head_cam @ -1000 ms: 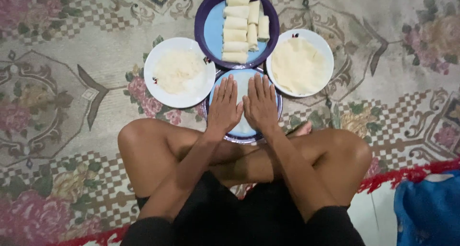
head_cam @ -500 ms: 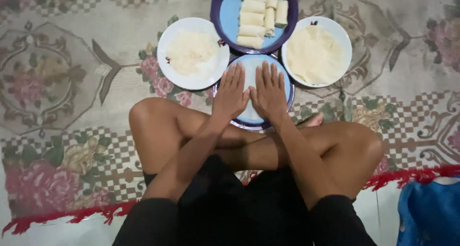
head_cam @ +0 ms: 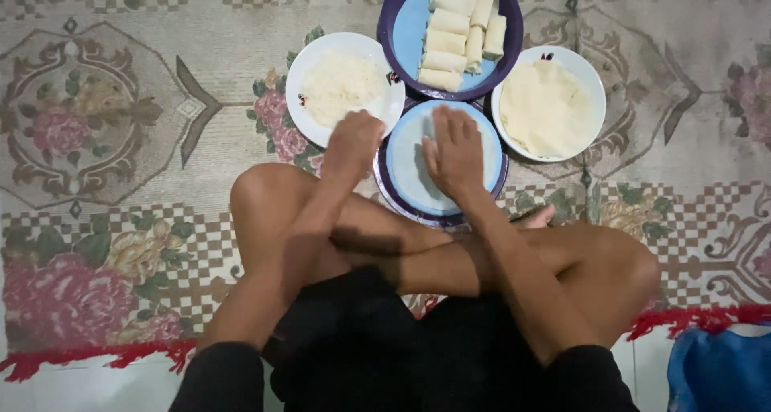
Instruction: The person sits on the floor and prepares food rolls by hand. They place a white filling onto a thin, round wrapper, fold the wrapper over the filling, and roll it into a cylindrical shape. The finished rolls are placed on a purple plate.
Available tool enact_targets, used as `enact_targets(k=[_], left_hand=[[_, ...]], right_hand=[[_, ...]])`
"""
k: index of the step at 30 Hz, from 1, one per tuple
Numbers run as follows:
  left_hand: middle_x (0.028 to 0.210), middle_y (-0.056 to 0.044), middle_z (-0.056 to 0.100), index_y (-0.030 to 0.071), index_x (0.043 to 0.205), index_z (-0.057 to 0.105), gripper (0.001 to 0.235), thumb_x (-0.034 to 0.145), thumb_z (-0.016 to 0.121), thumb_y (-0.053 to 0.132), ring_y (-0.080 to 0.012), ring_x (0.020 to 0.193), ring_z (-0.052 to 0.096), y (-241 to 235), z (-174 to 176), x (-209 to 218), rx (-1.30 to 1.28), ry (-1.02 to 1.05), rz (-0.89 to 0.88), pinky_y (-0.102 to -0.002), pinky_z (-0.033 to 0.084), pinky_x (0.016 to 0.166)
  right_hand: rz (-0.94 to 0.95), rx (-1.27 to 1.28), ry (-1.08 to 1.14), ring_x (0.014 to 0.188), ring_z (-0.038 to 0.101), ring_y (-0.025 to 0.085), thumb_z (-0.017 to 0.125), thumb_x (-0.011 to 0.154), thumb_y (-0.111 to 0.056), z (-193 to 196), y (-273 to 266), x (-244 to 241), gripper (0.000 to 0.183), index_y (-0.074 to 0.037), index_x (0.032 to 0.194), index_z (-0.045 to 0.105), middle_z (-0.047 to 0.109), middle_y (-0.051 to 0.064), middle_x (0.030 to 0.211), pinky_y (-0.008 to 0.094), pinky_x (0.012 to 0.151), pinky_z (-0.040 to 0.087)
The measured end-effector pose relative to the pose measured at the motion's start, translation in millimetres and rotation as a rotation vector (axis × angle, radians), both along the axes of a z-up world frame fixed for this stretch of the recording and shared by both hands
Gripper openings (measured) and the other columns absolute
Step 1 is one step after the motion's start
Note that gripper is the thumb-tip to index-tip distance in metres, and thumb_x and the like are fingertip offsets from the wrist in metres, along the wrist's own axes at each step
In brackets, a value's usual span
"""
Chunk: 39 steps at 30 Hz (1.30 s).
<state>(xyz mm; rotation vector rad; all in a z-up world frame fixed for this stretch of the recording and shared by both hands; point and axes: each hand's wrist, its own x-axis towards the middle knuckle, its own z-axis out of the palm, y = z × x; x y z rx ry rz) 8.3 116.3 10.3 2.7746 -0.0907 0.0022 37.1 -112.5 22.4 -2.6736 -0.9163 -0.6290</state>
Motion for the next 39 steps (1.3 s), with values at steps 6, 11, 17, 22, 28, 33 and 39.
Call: enact_targets(k=[6, 11, 17, 22, 28, 33, 39], left_hand=[[0.086, -0.015, 0.062, 0.009, 0.115, 0.074, 0.027, 0.111, 0.049, 0.021, -0.0388, 0.085, 0.062, 20, 4, 2, -0.357, -0.303, 0.354, -0.048, 0.053, 0.078], [0.087, -0.009, 0.058, 0.009, 0.115, 0.072, 0.025, 0.109, 0.050, 0.019, -0.0339, 0.084, 0.063, 24, 13, 12, -0.429, -0.293, 0.441, -0.044, 0.053, 0.074], [0.091, -0.016, 0.061, 0.011, 0.118, 0.071, 0.024, 0.104, 0.053, 0.020, -0.0412, 0.089, 0.065, 34, 9, 23, -0.456, -0.217, 0.456, -0.052, 0.053, 0.081], [0.095, -0.012, 0.060, 0.013, 0.121, 0.070, 0.026, 0.101, 0.056, 0.017, -0.0376, 0.091, 0.065, 34, 4, 26, -0.412, -0.224, 0.435, -0.050, 0.052, 0.082], [0.112, -0.017, 0.063, 0.011, 0.139, 0.063, 0.044, 0.099, 0.047, 0.006, -0.0434, 0.108, 0.063, 23, 3, 20, -0.600, -0.218, 0.333, -0.052, 0.050, 0.098], [0.098, -0.025, 0.072, 0.013, 0.150, 0.056, 0.054, 0.096, 0.054, 0.015, -0.0468, 0.103, 0.066, 16, 23, 12, -0.762, 0.007, 0.288, -0.057, 0.049, 0.098], [0.105, -0.018, 0.072, 0.014, 0.123, 0.073, 0.030, 0.099, 0.058, 0.025, -0.0400, 0.096, 0.070, 23, -8, 15, -0.652, -0.062, 0.379, -0.052, 0.057, 0.080]], right_hand=[[0.128, -0.047, -0.091, 0.078, 0.056, 0.031, 0.062, 0.096, -0.033, -36, 55, 45, 0.021, -0.021, 0.107, 0.074, 0.059, 0.002, 0.080, 0.044, 0.059, 0.047], [0.093, -0.036, 0.046, 0.080, 0.059, 0.025, 0.071, 0.093, -0.030, -41, 96, 74, 0.024, -0.021, 0.114, 0.078, 0.067, 0.004, 0.084, 0.041, 0.066, 0.049], [0.090, -0.101, 0.031, 0.088, 0.060, 0.030, 0.066, 0.092, -0.030, -68, 120, 92, 0.019, -0.018, 0.103, 0.077, 0.068, 0.006, 0.088, 0.044, 0.070, 0.047], [0.223, 0.026, 0.163, 0.077, 0.062, 0.030, 0.068, 0.088, -0.030, -40, 120, 85, 0.011, -0.021, 0.087, 0.074, 0.064, 0.004, 0.081, 0.045, 0.058, 0.049], [0.059, 0.359, 0.920, 0.086, 0.071, 0.036, 0.058, 0.098, -0.024, 13, 104, 65, 0.022, -0.016, 0.112, 0.073, 0.072, 0.013, 0.089, 0.046, 0.070, 0.057], [0.020, 0.511, 1.051, 0.087, 0.075, 0.032, 0.061, 0.092, -0.010, 42, 104, 63, 0.028, -0.014, 0.112, 0.080, 0.075, 0.015, 0.091, 0.040, 0.070, 0.061], [0.153, 0.310, 0.760, 0.102, 0.069, 0.048, 0.050, 0.095, 0.000, 13, 98, 70, 0.038, 0.002, 0.128, 0.070, 0.069, 0.028, 0.113, 0.052, 0.081, 0.061]])
